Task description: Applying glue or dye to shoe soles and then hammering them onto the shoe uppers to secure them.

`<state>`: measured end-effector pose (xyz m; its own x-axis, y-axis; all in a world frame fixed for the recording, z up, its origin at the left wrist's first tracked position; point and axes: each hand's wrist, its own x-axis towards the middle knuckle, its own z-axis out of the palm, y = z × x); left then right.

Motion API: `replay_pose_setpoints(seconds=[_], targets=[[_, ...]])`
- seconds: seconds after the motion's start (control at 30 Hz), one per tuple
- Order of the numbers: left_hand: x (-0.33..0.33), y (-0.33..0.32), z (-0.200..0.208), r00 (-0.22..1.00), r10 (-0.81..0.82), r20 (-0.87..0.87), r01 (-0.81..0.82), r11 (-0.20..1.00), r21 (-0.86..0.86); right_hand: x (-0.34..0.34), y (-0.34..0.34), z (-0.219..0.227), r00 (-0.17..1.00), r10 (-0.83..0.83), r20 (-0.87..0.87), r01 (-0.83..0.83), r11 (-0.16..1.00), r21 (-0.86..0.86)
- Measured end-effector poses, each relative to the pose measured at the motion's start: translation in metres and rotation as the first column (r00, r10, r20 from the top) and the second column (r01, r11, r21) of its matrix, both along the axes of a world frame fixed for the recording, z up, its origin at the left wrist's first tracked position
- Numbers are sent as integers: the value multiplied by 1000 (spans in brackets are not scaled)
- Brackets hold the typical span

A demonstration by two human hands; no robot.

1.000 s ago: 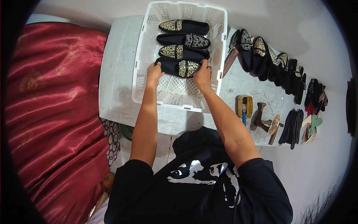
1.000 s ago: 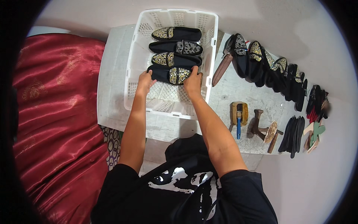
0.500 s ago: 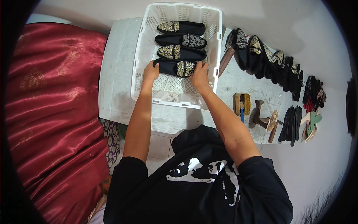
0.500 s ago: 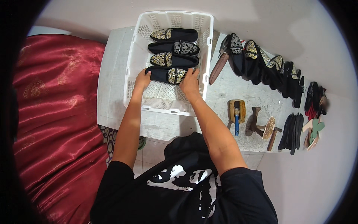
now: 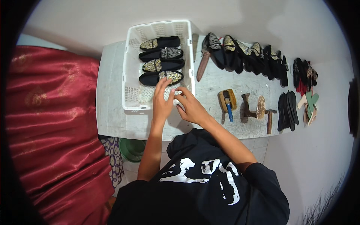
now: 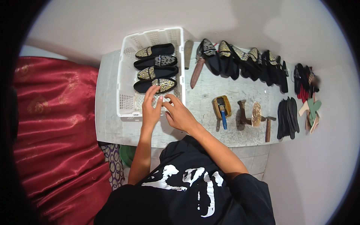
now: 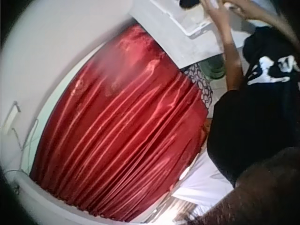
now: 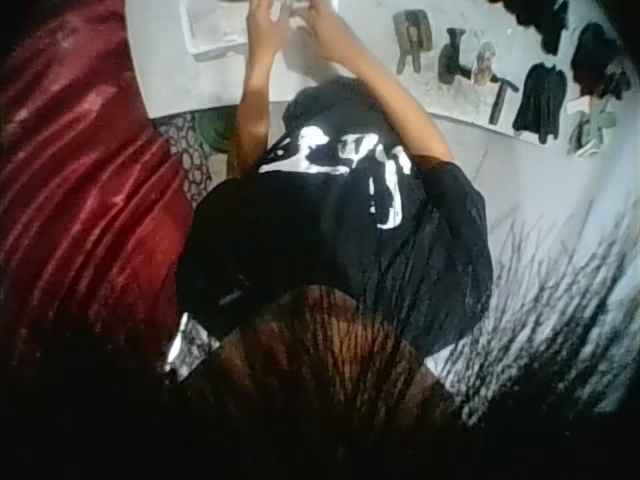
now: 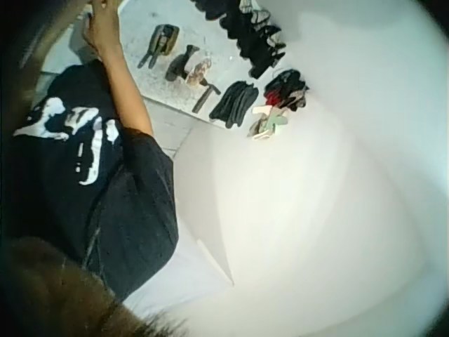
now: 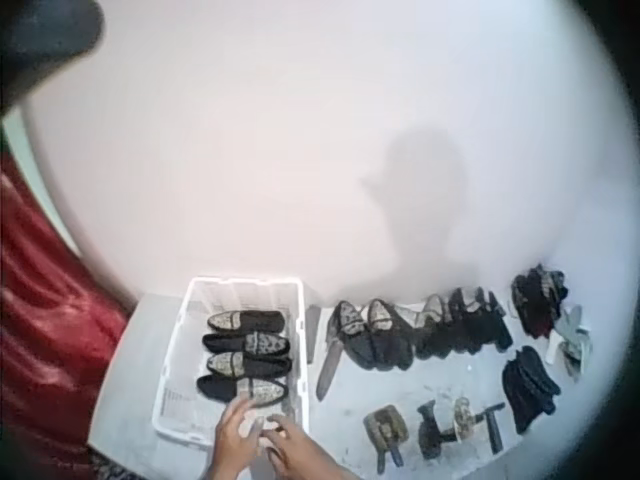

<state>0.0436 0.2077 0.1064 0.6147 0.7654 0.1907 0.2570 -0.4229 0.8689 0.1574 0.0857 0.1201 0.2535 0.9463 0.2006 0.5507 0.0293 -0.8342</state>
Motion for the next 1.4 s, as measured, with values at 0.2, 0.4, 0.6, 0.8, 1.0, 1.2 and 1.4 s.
replay_pose_setpoints(seconds=[0.2, 0.4, 0.6, 0.8, 1.0, 1.2, 1.4], targets=[[22, -53, 0, 995, -87, 42, 87, 996, -14, 33, -113, 14, 969, -247, 27, 248, 967, -64], [68, -111, 2, 942, -333, -51, 336, 939, 71, 71, -221, -7, 785, -575, 232, 602, 795, -69], [109, -191, -8, 903, -425, -67, 427, 904, 16, 109, -288, -18, 736, -644, 209, 660, 752, -6], [163, -270, -14, 917, -395, 53, 398, 913, -87, 169, -328, -32, 694, -712, 107, 717, 696, -22], [196, -332, -29, 979, -199, 38, 203, 951, -235, 211, -350, -47, 860, -504, -82, 501, 864, -48], [200, -351, -23, 993, -112, 24, 114, 950, -292, 226, -355, -43, 878, -421, -230, 381, 903, -196], [195, -357, -30, 983, -171, -61, 151, 958, -244, 226, -354, -45, 865, -415, -281, 372, 908, -193]])
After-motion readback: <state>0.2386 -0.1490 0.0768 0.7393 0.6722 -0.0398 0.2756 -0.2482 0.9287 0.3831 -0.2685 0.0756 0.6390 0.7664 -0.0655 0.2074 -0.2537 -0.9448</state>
